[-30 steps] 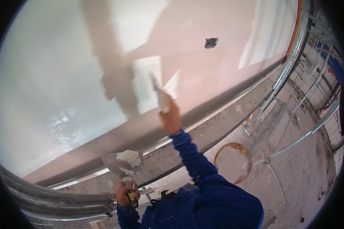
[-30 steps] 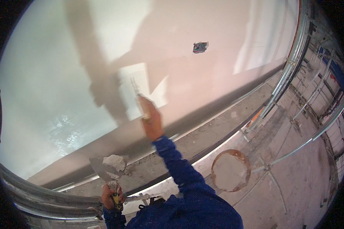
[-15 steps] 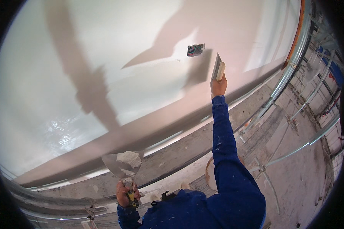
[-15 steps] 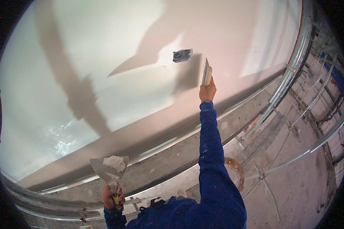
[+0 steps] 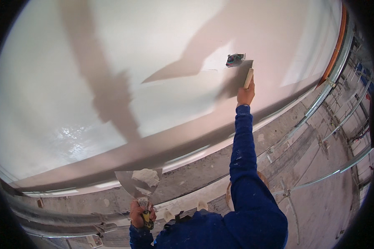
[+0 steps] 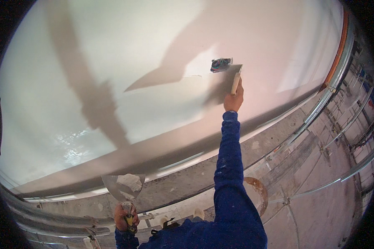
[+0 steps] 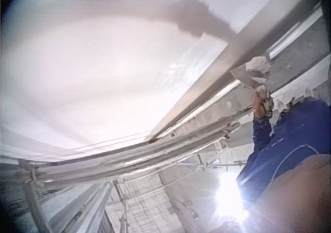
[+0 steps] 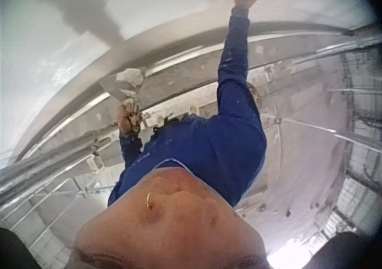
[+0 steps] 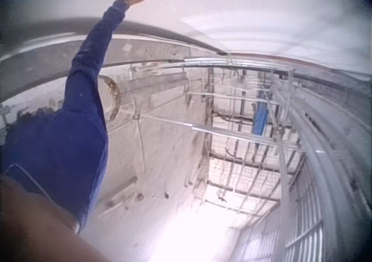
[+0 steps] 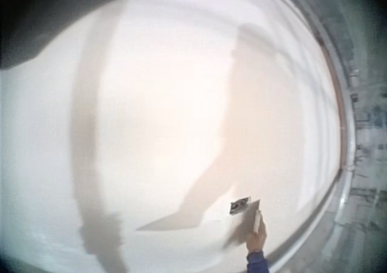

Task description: The person applies plaster to a ceiling using a hawk and trowel. They repeatedly scoop plaster from the hawk and spread it onto the ceiling surface, smoothing the material with the trowel. The person works on a large area of the ceiling, moving along the scaffolding to cover different sections.

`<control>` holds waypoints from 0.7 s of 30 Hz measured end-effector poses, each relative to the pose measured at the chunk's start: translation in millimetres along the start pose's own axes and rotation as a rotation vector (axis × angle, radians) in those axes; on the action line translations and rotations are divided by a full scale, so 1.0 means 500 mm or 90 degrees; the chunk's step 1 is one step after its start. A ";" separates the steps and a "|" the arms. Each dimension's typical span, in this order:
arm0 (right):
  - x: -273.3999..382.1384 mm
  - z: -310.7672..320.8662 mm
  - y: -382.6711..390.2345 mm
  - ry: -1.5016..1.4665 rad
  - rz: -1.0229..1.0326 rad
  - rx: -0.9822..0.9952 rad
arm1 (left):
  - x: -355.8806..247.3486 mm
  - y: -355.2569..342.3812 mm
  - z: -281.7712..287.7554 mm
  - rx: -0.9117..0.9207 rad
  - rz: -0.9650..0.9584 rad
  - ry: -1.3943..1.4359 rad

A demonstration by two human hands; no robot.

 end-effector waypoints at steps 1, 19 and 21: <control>0.023 -0.010 0.012 0.025 0.006 -0.013 | -0.004 0.000 0.011 0.008 0.010 0.003; 0.429 -0.286 0.339 0.059 0.054 0.035 | -0.164 0.080 0.138 0.037 0.060 -0.045; 0.485 -0.318 0.386 0.059 0.064 0.041 | -0.181 0.097 0.135 0.039 0.045 -0.052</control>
Point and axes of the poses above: each hand's wrist, its own y-axis away from the middle knuckle, its own z-axis out of the back of the hand, x = y × z, the point moved 4 cm from there along -y, towards the middle knuckle, and after that the axes turned 13 degrees about x, right-handed, at the moved point
